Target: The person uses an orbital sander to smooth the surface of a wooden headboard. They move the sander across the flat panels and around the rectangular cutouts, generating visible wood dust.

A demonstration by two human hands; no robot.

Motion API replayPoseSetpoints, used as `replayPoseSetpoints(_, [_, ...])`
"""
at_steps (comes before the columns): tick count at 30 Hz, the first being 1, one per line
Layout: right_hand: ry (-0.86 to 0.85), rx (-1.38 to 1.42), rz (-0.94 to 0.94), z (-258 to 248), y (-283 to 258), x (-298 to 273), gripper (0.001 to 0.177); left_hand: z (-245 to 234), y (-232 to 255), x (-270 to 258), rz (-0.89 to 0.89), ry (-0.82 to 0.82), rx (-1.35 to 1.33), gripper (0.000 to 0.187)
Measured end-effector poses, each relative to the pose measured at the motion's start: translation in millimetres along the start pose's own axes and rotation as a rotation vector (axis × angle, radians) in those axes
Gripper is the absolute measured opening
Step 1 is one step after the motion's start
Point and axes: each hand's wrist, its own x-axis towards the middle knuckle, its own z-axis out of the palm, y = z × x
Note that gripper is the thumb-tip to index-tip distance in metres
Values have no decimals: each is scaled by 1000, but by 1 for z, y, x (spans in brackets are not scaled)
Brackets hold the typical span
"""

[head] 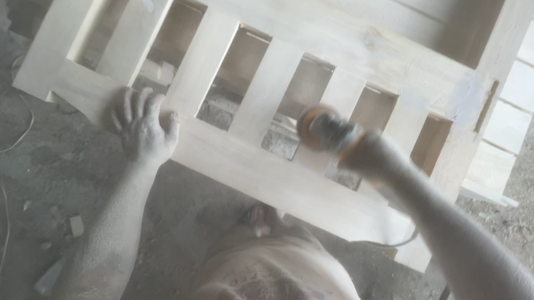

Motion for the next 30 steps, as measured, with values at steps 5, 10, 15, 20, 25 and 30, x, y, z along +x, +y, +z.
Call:
replayPoseSetpoints(5, [30,97,-60,42,-8,-52,56,4,0,13,-90,-50,-28,46])
replayPoseSetpoints(10, [64,121,85,32,-1,-27,59,11,3,9,-176,27,-83,44])
replayPoseSetpoints(15, [89,119,98,9,10,9,61,21,-13,5,-103,47,-38,41])
replayPoseSetpoints(20, [74,30,13,35,11,-11,74,31,-17,8,-84,21,-49,41])
replayPoseSetpoints(25, [48,101,174,28,-16,-35,67,36,-20,4,-36,74,-59,45])
replayPoseSetpoints(30, [35,44,59,18,-30,-56,70,33,-17,12,-71,62,12,45])
